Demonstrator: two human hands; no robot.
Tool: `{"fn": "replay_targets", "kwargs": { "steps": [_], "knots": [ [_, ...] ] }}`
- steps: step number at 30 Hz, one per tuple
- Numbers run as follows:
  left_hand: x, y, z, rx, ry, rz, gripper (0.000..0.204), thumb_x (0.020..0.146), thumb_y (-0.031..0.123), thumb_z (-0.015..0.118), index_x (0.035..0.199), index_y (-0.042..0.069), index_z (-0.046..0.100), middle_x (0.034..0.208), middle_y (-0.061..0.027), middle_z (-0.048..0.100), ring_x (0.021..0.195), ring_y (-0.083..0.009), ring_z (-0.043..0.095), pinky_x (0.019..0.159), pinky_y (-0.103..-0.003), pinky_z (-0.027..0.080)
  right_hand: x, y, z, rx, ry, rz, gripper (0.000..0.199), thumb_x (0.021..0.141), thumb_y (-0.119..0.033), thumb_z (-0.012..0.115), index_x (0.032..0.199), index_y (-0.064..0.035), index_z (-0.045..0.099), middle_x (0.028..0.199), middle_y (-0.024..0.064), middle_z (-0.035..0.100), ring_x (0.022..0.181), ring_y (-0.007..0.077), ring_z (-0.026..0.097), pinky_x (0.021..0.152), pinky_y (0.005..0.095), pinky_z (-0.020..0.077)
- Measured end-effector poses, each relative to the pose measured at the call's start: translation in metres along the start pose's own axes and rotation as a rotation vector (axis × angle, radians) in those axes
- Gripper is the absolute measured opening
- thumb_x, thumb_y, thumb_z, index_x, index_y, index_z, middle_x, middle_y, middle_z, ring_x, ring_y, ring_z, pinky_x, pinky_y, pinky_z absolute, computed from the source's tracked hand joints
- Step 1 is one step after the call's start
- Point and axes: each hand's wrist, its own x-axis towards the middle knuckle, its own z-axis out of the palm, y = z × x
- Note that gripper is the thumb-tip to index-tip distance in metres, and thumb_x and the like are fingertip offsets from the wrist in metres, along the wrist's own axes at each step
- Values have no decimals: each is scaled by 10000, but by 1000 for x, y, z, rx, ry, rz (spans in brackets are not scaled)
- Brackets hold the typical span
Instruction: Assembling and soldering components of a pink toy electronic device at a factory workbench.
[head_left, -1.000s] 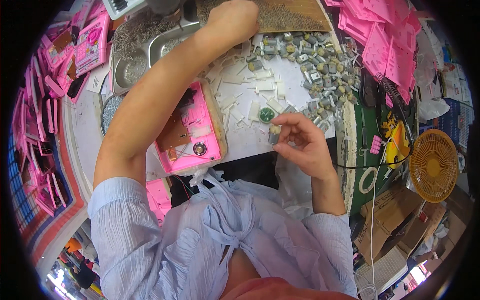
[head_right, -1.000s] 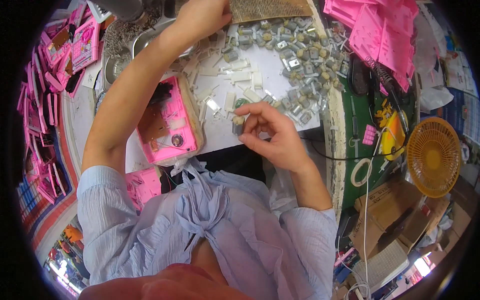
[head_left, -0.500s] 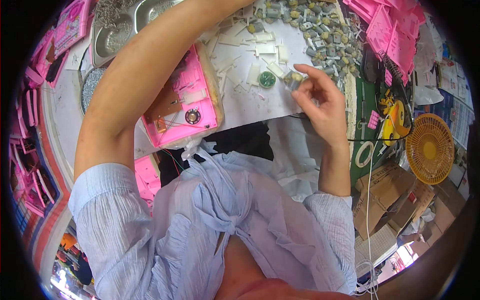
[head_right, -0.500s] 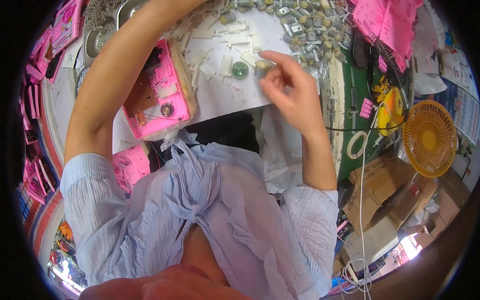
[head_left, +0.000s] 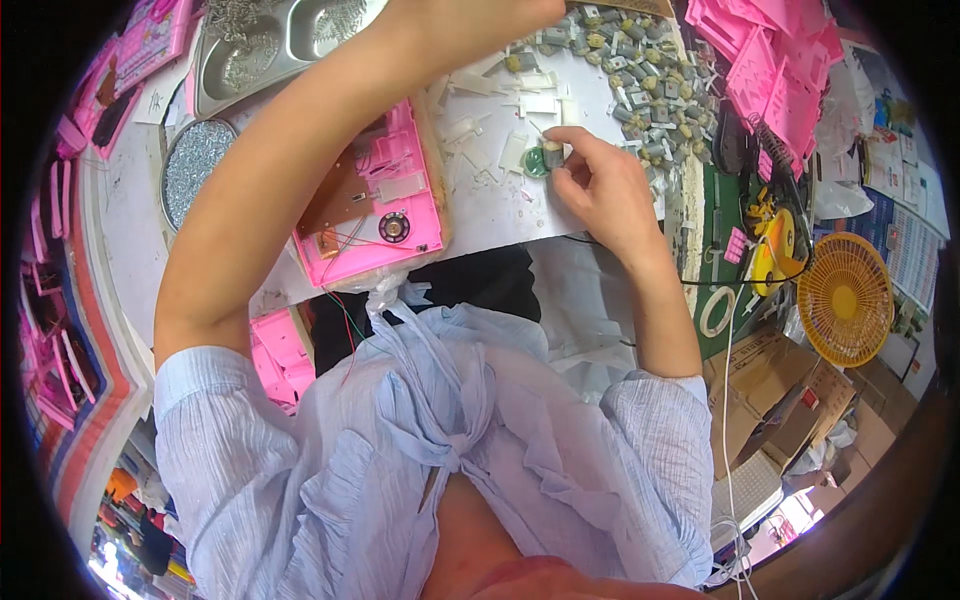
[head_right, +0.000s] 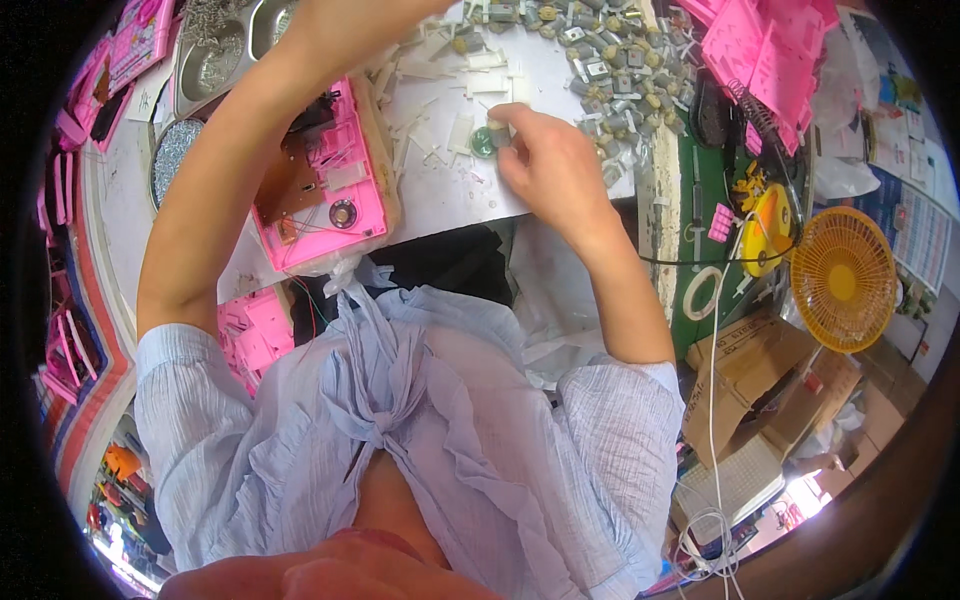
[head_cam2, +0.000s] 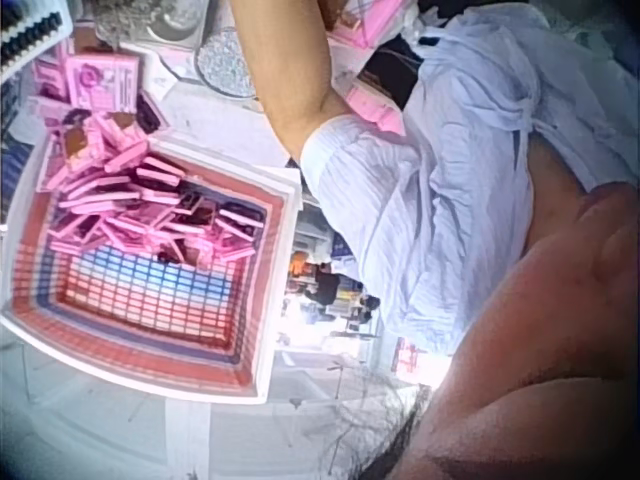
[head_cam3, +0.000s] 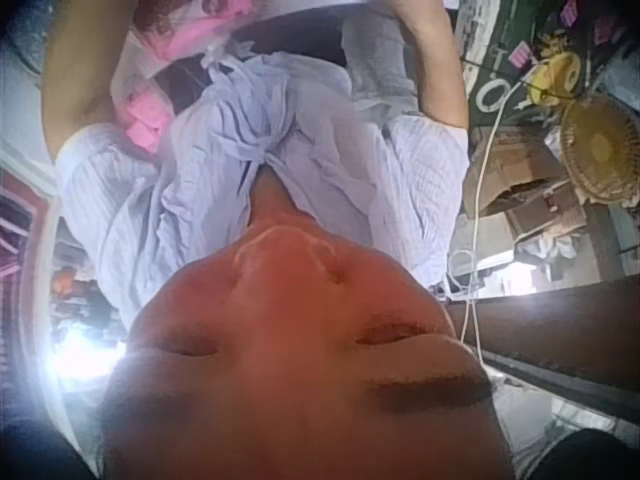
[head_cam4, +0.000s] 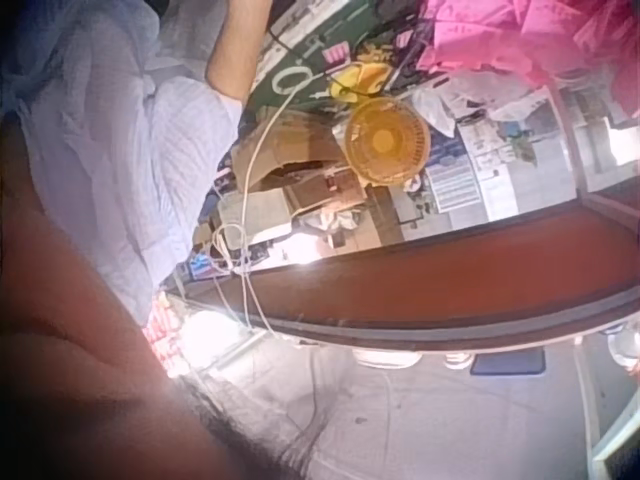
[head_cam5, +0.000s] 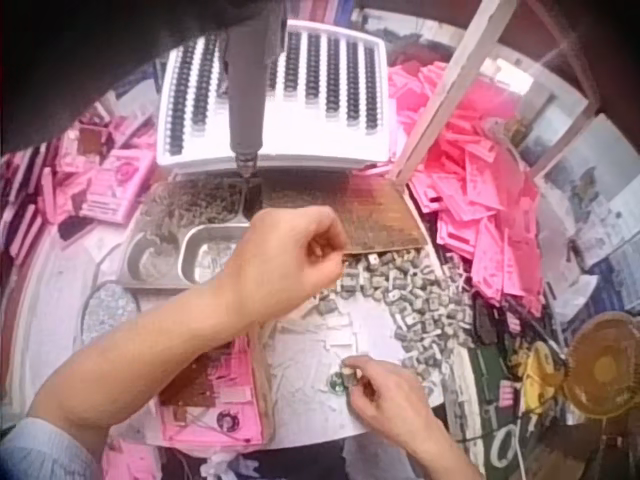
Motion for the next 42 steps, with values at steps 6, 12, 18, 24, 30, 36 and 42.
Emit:
{"fn": "replay_targets", "kwargs": {
  "steps": [6,12,18,24,30,36,42],
  "knots": [
    [-100,41,-58,-380,-250,-281,86,902,8,698,987,10,701,881,14,692,765,-64,640,682,-210,518,4,2,7,-231,67,-222,335,832,-67,672,1167,-65,683,788,133,681,731,306,677,689,408,543],
    [-184,53,-53,-595,-180,-555,152,835,-33,711,981,8,702,920,-45,694,792,-110,672,682,-247,541,-12,-43,-2,770,-140,90,467,868,47,697,1323,-29,621,847,1,625,737,43,596,622,188,485],
    [-203,54,-49,-479,-63,-480,243,818,-44,707,1052,20,685,901,-57,678,741,-114,656,649,-248,540,-10,-69,38,1240,-420,159,492,888,36,719,1357,6,575,828,41,642,680,74,599,592,200,482],
    [-202,57,-52,-490,-45,-527,331,830,-48,696,1145,25,626,892,-51,653,715,-96,629,641,-241,537,-3,-74,48,1308,-504,188,482,894,30,721,1352,1,575,800,35,631,648,85,589,572,217,471],
    [-205,55,-50,-521,-22,-530,329,853,-32,695,1167,24,616,913,-48,658,720,-95,631,647,-242,540,-2,-73,47,1196,-508,166,463,911,32,706,1353,-5,573,797,25,623,653,83,590,571,217,469],
    [-208,56,-51,-470,8,-417,350,831,-17,733,1159,22,617,931,-75,675,764,-153,675,657,-294,554,-13,-76,55,933,-282,-51,482,895,-10,756,1337,1,566,859,31,651,676,77,601,593,210,480],
    [-218,47,-48,-105,53,-66,358,783,-5,788,1101,46,630,938,-93,682,814,-283,693,679,-364,553,-5,-81,33,575,-273,-171,461,799,-39,847,1217,-34,651,892,49,685,687,96,615,590,256,497]
  ]
}}
